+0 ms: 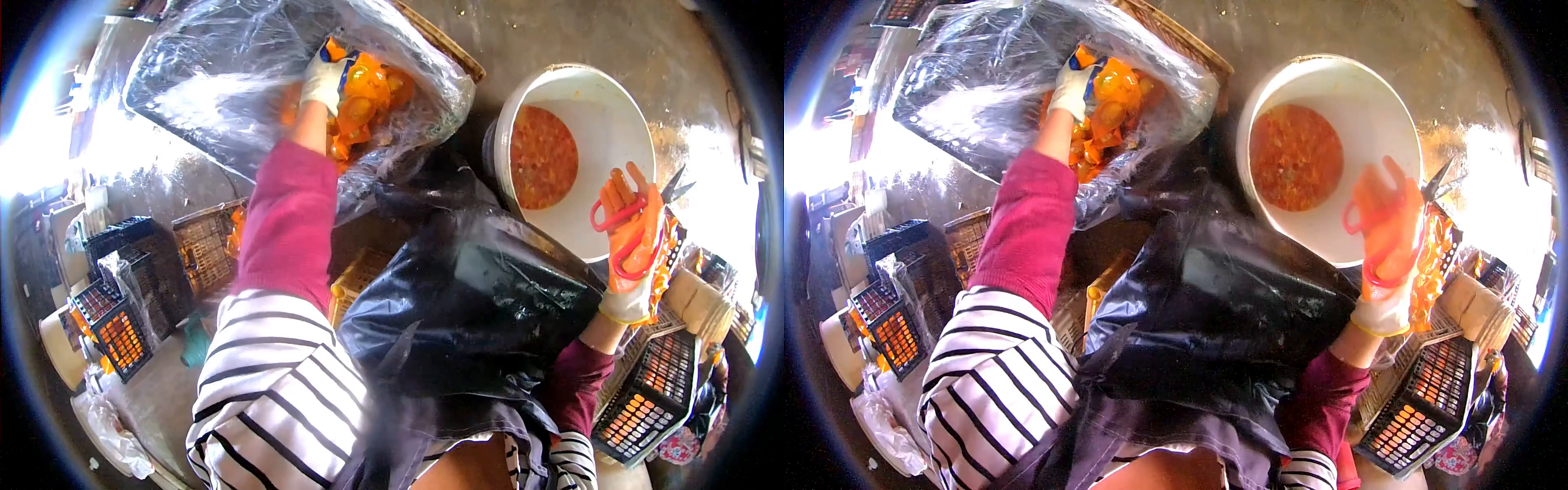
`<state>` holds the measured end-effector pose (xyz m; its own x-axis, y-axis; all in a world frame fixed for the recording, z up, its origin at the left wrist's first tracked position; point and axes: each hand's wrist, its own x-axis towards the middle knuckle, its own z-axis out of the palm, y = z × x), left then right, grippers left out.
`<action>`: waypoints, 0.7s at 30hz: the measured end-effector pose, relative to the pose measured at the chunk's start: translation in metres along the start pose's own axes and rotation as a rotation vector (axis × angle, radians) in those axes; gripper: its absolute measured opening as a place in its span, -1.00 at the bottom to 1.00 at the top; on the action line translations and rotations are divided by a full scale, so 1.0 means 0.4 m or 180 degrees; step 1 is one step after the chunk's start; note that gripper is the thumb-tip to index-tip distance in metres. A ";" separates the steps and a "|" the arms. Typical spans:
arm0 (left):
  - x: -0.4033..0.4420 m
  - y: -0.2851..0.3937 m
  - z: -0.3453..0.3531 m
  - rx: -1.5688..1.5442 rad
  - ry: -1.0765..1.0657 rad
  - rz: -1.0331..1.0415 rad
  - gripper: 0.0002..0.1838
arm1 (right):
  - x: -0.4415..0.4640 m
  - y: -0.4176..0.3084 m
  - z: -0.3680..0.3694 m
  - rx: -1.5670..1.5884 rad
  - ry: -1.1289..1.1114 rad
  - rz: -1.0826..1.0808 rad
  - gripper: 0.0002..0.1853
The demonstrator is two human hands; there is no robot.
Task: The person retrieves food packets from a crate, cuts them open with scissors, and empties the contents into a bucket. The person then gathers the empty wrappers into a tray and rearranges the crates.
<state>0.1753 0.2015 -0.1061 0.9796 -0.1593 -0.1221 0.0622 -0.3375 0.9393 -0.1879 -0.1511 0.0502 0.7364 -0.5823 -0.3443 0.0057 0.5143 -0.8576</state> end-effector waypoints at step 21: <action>-0.362 0.389 0.361 0.2448 -0.0053 0.1827 -0.37 | -0.102 0.032 -0.056 -0.0039 -0.0041 -0.0502 -0.45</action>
<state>0.0154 0.0379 0.0114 0.8185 -0.5011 0.2808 -0.5744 -0.7195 0.3904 -0.2330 -0.1351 0.0447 0.7357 -0.6470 -0.2002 0.1137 0.4094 -0.9052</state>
